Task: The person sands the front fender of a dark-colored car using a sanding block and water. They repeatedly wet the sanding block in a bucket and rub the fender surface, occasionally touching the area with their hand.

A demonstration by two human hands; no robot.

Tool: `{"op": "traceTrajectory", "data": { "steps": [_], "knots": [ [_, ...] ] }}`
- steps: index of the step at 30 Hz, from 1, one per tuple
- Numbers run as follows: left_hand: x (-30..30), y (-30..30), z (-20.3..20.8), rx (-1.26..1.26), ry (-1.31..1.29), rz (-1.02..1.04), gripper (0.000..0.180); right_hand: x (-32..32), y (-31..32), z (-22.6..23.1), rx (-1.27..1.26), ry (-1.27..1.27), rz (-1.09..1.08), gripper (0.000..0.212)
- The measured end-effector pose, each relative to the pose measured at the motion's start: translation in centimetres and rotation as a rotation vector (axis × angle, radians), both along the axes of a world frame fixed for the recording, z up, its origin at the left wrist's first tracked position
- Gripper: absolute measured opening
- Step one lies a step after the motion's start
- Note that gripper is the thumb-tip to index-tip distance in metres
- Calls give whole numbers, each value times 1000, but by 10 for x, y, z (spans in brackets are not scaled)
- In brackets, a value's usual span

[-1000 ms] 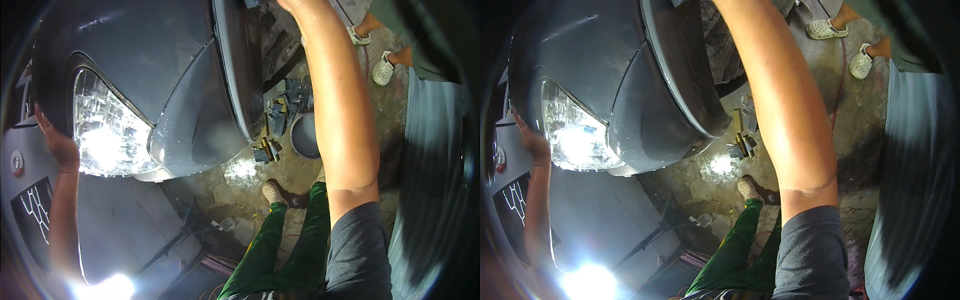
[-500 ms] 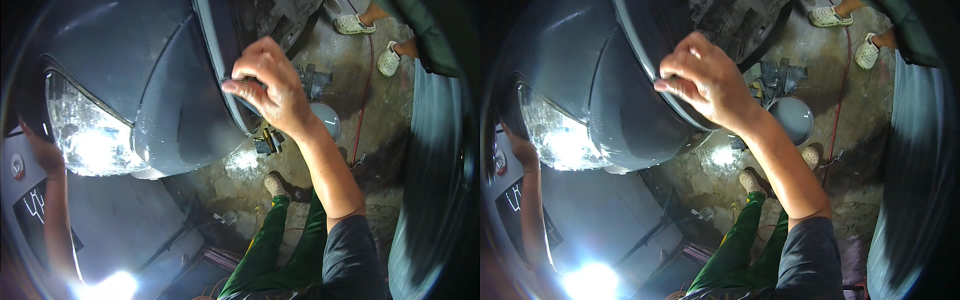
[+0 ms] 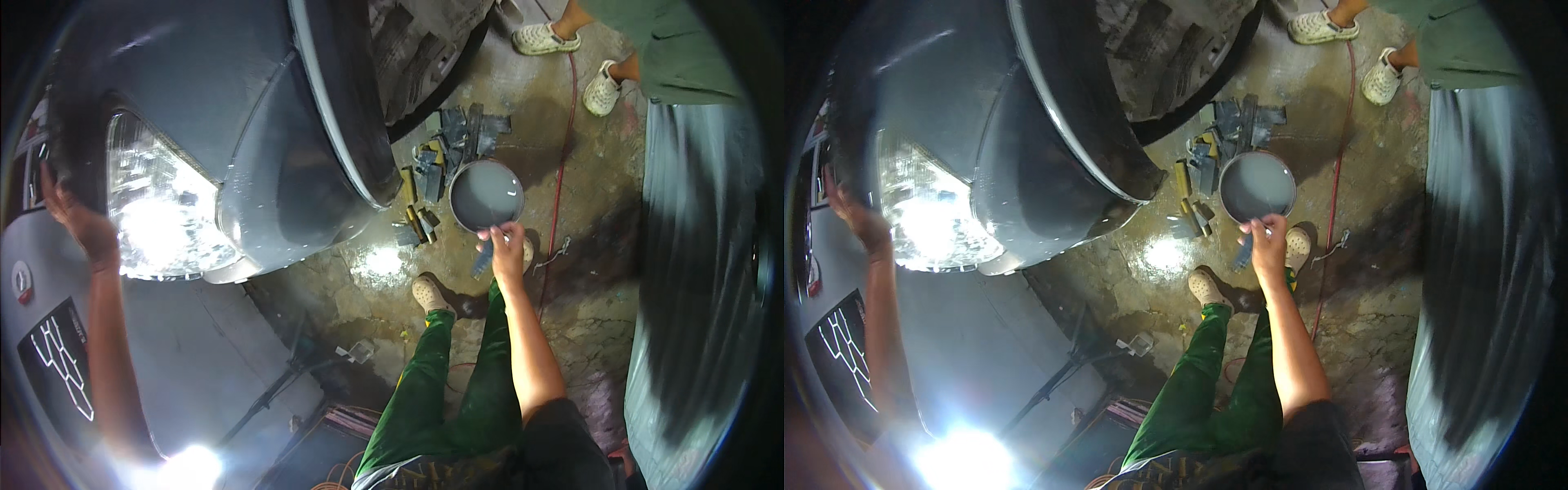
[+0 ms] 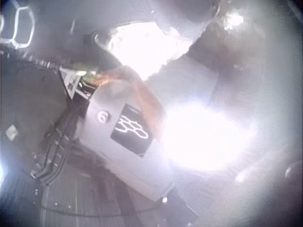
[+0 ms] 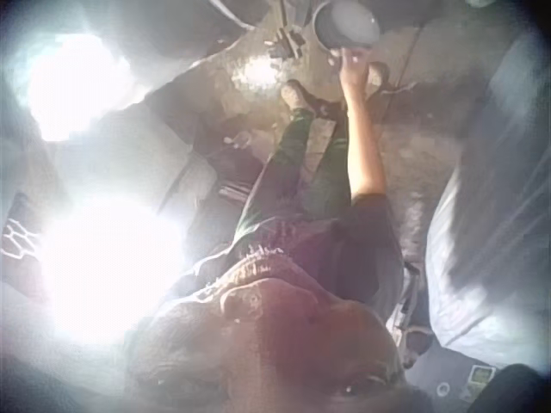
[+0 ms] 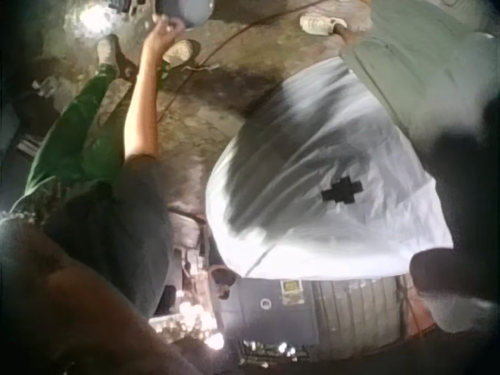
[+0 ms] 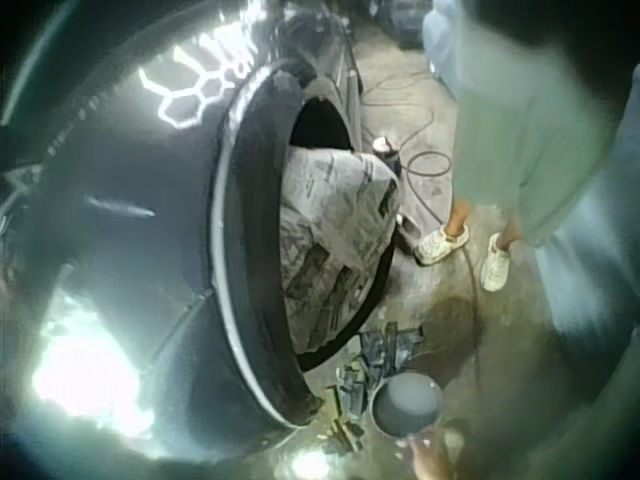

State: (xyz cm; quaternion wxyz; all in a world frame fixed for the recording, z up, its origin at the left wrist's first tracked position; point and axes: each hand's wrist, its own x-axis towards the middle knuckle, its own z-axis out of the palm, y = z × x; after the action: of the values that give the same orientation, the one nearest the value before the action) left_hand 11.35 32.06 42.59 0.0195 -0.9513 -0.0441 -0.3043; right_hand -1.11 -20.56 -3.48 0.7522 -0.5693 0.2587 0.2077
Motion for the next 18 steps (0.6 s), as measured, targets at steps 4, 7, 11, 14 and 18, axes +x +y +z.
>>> {"op": "traceTrajectory", "data": {
  "steps": [4,7,11,14,18],
  "knots": [
    [6,-58,-2,687,-135,-160,49,-34,-92,29,-24,17,-125,26],
    [-5,-143,-27,287,162,-177,76,-53,-166,39,-252,2,-43,24],
    [21,-241,-56,403,619,-273,79,-64,-244,61,-285,167,-27,26],
    [42,-238,-69,571,679,-254,77,-53,-273,92,-292,385,-88,33],
    [85,-242,-58,674,649,-232,71,-54,-284,109,-143,358,-124,37]
  ]
}}
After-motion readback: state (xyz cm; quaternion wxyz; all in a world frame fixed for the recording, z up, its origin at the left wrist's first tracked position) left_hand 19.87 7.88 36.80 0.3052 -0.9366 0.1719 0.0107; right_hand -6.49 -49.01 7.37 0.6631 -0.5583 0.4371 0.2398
